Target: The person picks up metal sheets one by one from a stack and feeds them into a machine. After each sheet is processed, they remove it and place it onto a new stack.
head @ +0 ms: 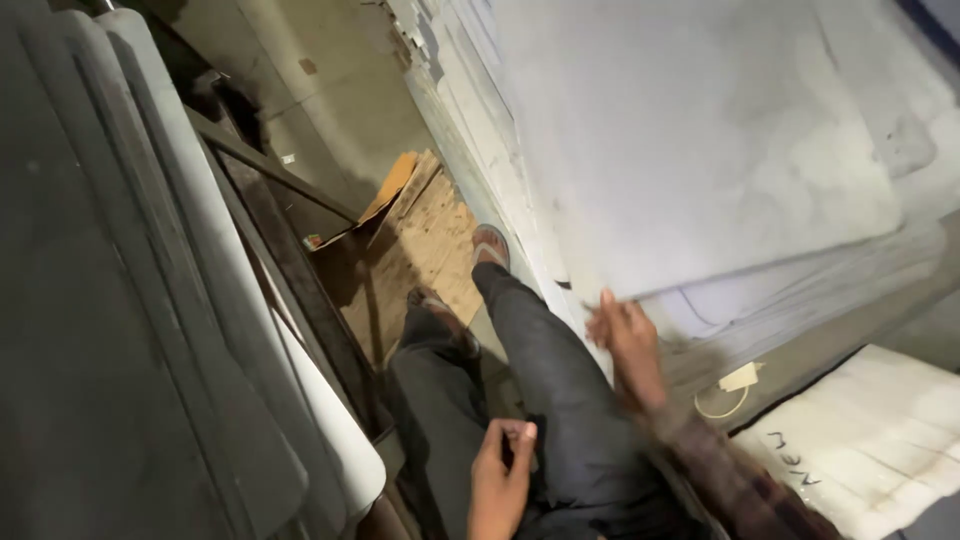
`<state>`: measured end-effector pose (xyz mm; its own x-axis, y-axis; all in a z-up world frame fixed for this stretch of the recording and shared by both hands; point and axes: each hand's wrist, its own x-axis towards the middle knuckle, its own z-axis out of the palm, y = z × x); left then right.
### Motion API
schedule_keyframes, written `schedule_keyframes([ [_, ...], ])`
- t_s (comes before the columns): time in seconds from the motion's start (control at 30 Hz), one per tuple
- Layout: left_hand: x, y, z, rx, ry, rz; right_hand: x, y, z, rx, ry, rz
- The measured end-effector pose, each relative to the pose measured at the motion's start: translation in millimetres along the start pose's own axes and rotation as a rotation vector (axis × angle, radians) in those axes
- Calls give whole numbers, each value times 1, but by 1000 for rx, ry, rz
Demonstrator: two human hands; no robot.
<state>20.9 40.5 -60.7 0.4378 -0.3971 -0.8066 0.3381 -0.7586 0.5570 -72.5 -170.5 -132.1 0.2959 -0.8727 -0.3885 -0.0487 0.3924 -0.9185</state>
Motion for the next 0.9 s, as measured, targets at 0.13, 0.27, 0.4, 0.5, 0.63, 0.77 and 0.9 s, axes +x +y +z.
schedule_keyframes([
  [0.13, 9, 21, -1, -22, 75, 47, -56, 23, -37, -142, -41, 190],
  [0.27, 27, 64, -4, -42, 56, 139, -105, 28, -40, -113, -142, 373],
  [0.4, 77, 74, 6, -322, -64, 249, -114, -11, -24, 38, -609, 676],
  [0.5, 118, 58, 8, -109, 136, 443, -100, -68, -33, 69, -868, 581],
  [0.63, 141, 41, -11, 68, 233, 479, -44, -41, -120, -34, -439, -59],
  [0.77, 125, 74, -40, 207, 326, 307, 4, -89, -200, -814, 356, -376],
  [0.9, 123, 99, -63, 299, 259, 224, 42, -95, -225, -978, 318, -50],
])
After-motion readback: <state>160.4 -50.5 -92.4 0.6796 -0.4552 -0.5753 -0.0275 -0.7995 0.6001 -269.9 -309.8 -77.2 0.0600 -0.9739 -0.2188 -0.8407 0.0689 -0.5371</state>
